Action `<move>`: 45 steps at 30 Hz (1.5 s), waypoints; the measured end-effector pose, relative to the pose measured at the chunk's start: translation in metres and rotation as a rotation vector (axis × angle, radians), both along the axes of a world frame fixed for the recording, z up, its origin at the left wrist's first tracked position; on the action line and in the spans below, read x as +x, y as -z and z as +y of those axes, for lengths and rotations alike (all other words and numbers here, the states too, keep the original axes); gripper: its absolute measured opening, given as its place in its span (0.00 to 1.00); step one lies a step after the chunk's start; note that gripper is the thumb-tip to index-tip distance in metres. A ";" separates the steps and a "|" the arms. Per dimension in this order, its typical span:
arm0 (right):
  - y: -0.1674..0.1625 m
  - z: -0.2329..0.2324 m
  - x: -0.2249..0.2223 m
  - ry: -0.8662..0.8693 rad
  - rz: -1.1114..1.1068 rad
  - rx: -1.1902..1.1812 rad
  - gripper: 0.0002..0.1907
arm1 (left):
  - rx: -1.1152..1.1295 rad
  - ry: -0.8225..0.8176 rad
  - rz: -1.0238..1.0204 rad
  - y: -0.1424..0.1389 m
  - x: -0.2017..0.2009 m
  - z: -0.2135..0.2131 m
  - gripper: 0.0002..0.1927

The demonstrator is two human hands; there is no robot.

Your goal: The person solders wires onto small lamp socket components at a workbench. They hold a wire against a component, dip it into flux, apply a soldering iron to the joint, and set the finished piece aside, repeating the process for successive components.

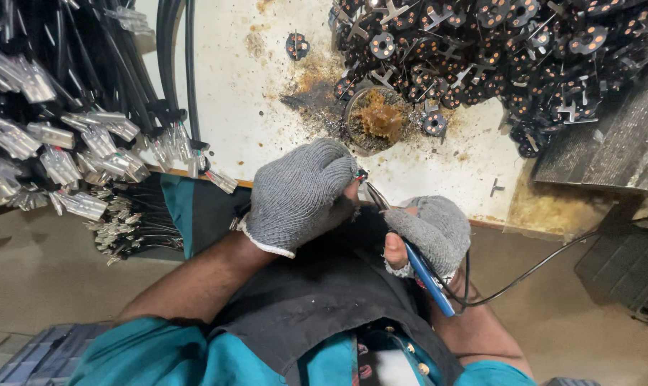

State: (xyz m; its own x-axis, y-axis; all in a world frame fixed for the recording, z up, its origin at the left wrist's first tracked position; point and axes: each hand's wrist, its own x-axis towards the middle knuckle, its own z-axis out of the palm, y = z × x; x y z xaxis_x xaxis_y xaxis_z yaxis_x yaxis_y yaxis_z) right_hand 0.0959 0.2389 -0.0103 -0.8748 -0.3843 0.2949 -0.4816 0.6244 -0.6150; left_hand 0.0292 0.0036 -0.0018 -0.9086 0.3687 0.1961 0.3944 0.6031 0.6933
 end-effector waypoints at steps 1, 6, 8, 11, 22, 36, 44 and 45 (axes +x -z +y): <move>0.000 0.001 0.001 0.001 -0.007 -0.005 0.10 | -0.005 0.003 0.001 0.000 0.000 0.000 0.08; 0.010 0.004 -0.002 -0.150 -0.006 0.023 0.07 | -0.009 0.037 -0.006 0.004 0.000 -0.002 0.11; 0.014 0.003 -0.003 -0.217 0.048 0.039 0.07 | -0.013 0.049 -0.023 0.005 0.001 -0.003 0.11; 0.014 0.000 0.003 -0.007 -0.318 -0.171 0.07 | -0.021 0.054 -0.059 0.006 0.001 -0.004 0.11; 0.012 0.002 -0.008 -0.213 0.097 0.067 0.16 | -0.016 0.023 -0.018 0.001 0.002 -0.003 0.10; -0.014 -0.025 -0.004 0.452 -0.082 -0.539 0.27 | -0.020 -0.032 0.054 -0.001 0.005 0.004 0.07; -0.016 -0.003 -0.054 0.486 0.157 -0.002 0.26 | -0.004 -0.048 0.066 -0.005 0.006 0.004 0.08; -0.014 -0.004 -0.057 0.478 0.124 -0.061 0.28 | 0.006 -0.049 0.076 -0.006 0.006 0.004 0.08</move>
State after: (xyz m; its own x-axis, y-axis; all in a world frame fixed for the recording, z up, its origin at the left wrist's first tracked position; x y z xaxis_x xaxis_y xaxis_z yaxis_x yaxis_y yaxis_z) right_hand 0.0389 0.2349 0.0036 -0.9058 0.0721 0.4175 -0.2223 0.7581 -0.6131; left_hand 0.0354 0.0074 0.0039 -0.9078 0.3229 0.2675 0.4163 0.6186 0.6663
